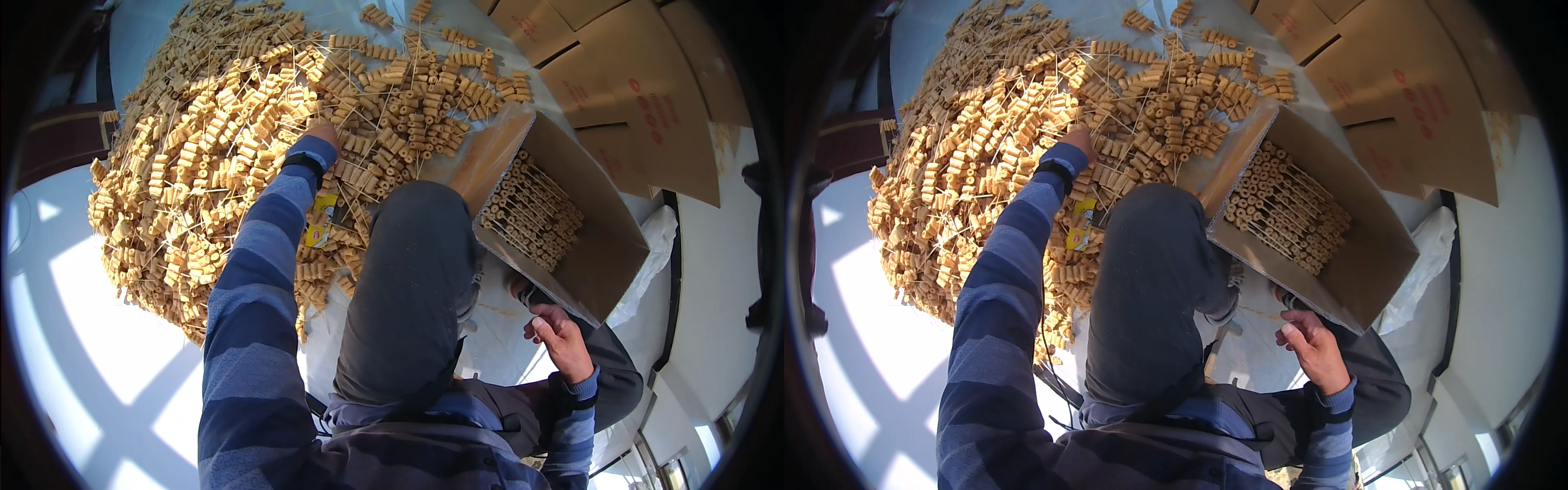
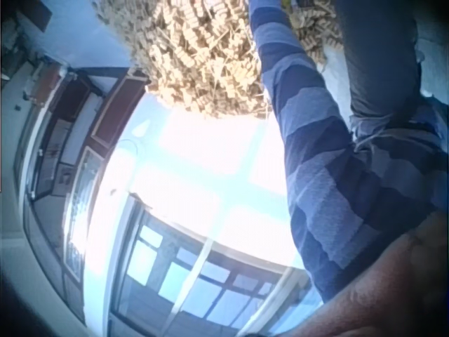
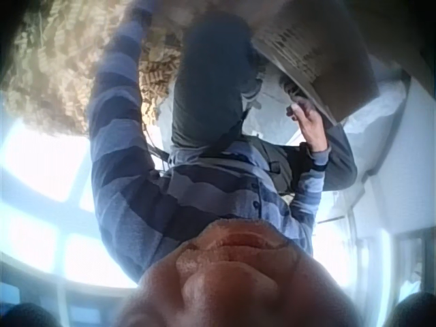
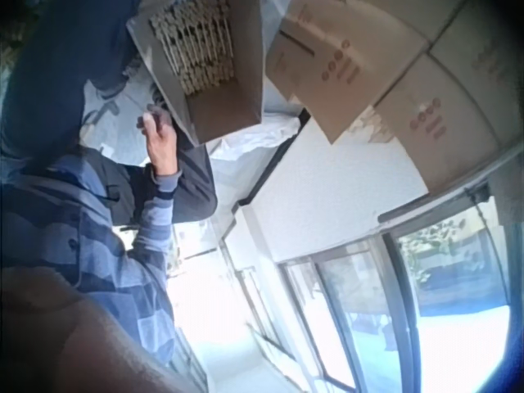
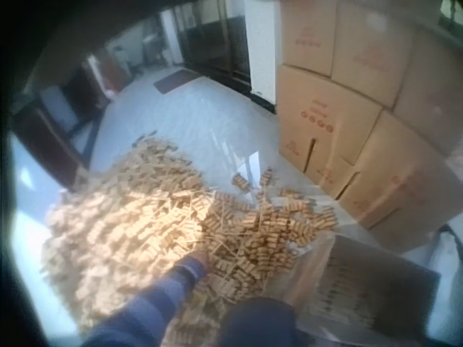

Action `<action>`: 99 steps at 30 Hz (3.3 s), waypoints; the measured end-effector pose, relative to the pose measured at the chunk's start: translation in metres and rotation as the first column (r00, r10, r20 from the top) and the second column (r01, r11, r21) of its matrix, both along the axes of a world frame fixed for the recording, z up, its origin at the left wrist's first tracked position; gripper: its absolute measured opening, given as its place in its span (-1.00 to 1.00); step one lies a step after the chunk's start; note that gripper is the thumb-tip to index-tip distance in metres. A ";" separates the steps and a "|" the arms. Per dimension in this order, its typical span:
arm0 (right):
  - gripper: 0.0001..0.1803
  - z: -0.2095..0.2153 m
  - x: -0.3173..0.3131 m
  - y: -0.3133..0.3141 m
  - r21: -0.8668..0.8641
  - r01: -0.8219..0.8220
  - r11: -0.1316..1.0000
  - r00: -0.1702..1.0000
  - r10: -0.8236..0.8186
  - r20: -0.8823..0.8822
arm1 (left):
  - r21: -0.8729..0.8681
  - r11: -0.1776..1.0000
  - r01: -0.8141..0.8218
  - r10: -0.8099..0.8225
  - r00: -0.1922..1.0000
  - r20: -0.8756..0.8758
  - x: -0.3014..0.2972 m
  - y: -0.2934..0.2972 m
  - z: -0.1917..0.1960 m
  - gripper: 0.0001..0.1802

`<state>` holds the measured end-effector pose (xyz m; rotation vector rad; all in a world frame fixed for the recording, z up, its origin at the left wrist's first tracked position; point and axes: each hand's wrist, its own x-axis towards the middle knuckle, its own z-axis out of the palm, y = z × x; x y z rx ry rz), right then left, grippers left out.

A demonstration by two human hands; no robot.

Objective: The person sits on the floor and repeatedly picks up small cylindrical snacks and wooden sticks, then threads the snacks onto the sticks. The assembled snack sticks are placed into a cardboard box.

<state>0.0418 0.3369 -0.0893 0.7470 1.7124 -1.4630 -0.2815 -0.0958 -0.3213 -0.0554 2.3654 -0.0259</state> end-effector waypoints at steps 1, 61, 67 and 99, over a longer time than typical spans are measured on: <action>-0.60 0.000 0.001 0.001 0.006 0.002 1.000 1.000 -0.002 0.002 | -0.015 1.000 -0.020 0.020 1.000 -0.009 0.000 0.001 -0.001 -0.47; -0.46 0.123 0.026 -0.148 -0.672 -0.164 0.722 0.906 -0.159 -0.392 | 0.744 -0.192 -0.640 -0.189 0.768 0.612 0.304 0.100 0.340 -0.54; -0.71 0.118 0.031 -0.145 -0.832 0.149 0.534 0.791 -0.569 -0.224 | 0.606 -0.107 -0.788 -0.350 0.601 0.719 0.314 0.100 0.325 -0.74; -0.48 0.124 0.080 -0.099 0.527 -0.610 0.592 0.216 0.764 -0.608 | 0.482 0.288 -0.827 -0.522 0.287 0.804 0.339 0.111 0.262 -0.66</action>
